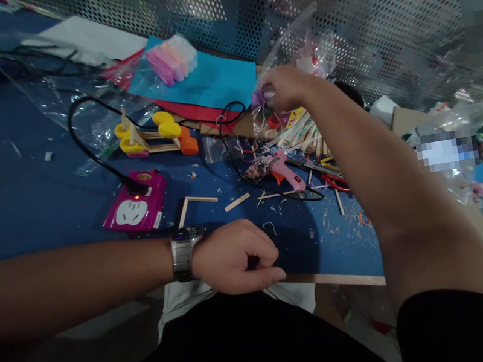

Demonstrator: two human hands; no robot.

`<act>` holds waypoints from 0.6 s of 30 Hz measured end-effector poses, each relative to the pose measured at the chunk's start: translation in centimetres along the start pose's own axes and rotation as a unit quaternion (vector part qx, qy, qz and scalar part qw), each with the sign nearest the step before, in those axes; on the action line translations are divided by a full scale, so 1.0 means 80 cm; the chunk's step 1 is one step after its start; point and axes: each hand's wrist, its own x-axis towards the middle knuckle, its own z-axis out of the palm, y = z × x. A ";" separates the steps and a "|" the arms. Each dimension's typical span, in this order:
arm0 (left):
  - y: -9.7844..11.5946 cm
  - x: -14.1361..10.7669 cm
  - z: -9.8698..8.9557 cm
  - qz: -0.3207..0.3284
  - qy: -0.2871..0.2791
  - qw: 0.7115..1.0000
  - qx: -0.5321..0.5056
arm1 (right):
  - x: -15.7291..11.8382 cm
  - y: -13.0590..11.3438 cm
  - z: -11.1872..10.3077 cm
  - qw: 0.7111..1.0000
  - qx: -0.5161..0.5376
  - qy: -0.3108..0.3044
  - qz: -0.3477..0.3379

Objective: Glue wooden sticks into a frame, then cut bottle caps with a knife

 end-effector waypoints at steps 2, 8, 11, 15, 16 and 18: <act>0.000 0.000 0.000 0.000 -0.003 1.000 -0.001 | -0.005 0.002 -0.005 0.999 -0.007 0.035 0.002; 0.000 0.000 0.000 -0.010 -0.005 1.000 0.006 | -0.014 0.010 -0.017 0.997 -0.023 0.074 0.011; -0.001 0.000 0.000 -0.011 -0.005 1.000 0.011 | -0.015 0.013 -0.020 0.997 -0.027 0.076 0.007; -0.002 0.000 0.000 -0.012 -0.002 1.000 0.014 | -0.016 0.014 -0.021 0.995 -0.044 0.092 -0.022; -0.002 0.000 0.001 -0.012 0.001 1.000 0.014 | -0.017 0.014 -0.022 0.993 -0.047 0.099 -0.029; -0.001 0.000 0.001 -0.011 0.003 1.000 0.010 | -0.019 0.012 -0.023 0.992 -0.055 0.110 -0.029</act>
